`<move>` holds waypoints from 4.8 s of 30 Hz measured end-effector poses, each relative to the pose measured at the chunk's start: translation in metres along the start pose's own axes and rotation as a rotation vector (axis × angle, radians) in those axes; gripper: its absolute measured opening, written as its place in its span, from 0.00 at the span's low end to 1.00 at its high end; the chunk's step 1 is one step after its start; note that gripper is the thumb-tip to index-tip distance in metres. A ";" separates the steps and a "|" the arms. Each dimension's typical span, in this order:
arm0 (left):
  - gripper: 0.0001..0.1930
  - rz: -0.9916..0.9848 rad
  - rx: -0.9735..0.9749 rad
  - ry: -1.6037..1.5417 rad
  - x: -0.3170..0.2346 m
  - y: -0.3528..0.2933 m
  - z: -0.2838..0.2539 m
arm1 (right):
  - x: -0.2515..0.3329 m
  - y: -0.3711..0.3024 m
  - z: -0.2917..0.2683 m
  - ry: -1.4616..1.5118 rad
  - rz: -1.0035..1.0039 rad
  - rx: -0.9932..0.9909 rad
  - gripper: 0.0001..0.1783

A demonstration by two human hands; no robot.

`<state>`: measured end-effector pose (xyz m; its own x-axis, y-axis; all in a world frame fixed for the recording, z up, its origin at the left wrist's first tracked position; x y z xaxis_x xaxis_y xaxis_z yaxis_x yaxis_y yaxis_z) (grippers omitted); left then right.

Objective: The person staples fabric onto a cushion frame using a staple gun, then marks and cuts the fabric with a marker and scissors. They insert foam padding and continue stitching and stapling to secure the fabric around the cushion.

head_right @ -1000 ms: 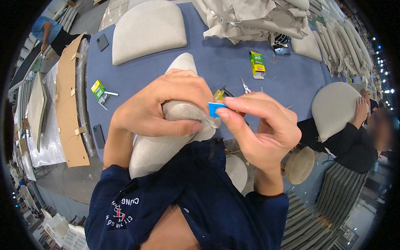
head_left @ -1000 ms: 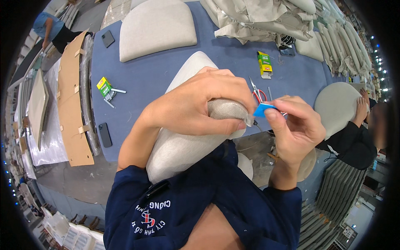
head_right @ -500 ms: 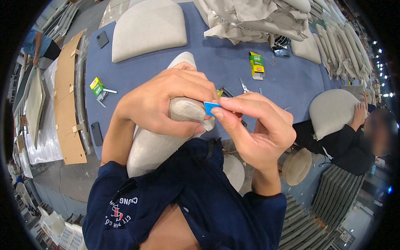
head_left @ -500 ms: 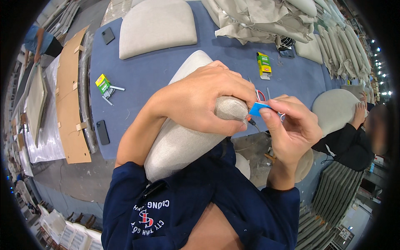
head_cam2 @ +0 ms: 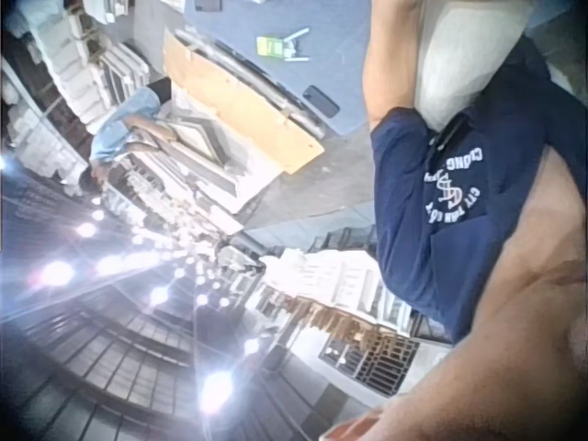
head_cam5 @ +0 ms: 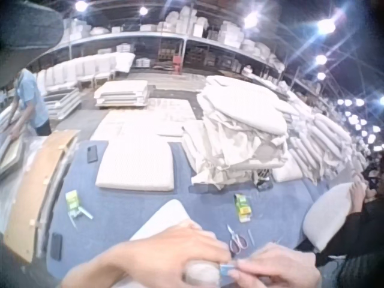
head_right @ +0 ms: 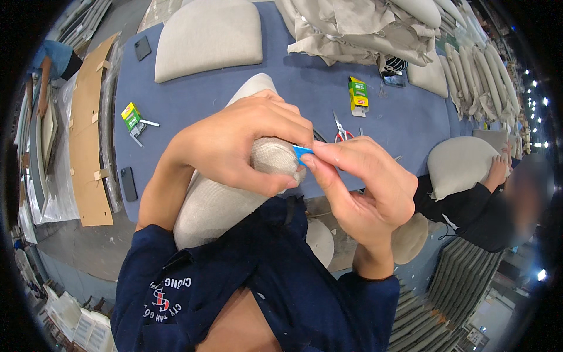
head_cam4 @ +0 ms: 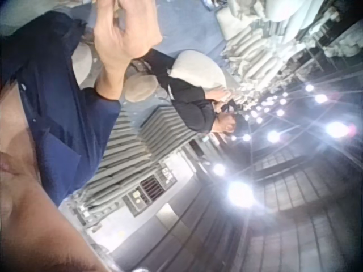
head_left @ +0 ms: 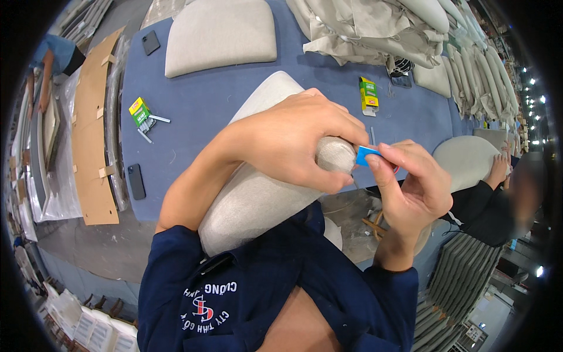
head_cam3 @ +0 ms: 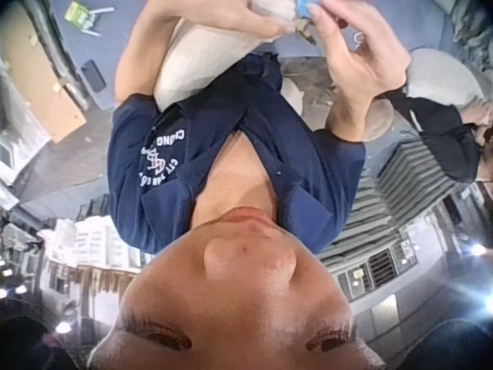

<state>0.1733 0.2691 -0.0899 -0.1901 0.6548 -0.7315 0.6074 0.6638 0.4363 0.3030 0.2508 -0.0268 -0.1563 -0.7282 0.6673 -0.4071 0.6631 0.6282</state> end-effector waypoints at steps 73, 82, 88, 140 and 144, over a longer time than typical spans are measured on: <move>0.23 -0.061 0.085 -0.043 0.013 0.000 0.001 | 0.013 0.023 0.012 -0.074 -0.144 0.212 0.16; 0.20 -0.054 0.069 -0.038 0.010 0.000 0.004 | 0.016 0.015 0.011 -0.115 -0.156 0.182 0.17; 0.19 -0.077 0.121 -0.101 0.009 0.004 0.005 | 0.014 0.015 0.010 -0.119 -0.150 0.161 0.18; 0.07 0.114 -0.458 -0.232 -0.024 -0.083 -0.072 | -0.020 -0.037 0.084 0.672 0.004 -0.025 0.13; 0.09 0.072 -0.507 -0.180 -0.025 -0.088 -0.074 | -0.019 -0.035 0.086 0.673 0.014 -0.035 0.13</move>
<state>0.0671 0.2214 -0.0715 0.0007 0.6621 -0.7494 0.1577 0.7400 0.6539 0.2429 0.2267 -0.0962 0.4386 -0.4602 0.7719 -0.3776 0.6851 0.6230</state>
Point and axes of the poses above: each hand's wrist, its own y-axis towards the middle knuckle, its own z-axis out of the palm, x = y × z, the point moved 9 cm from there along y, towards the middle knuckle, and after that the axes turned 9 degrees about y, right-handed, at the moved point
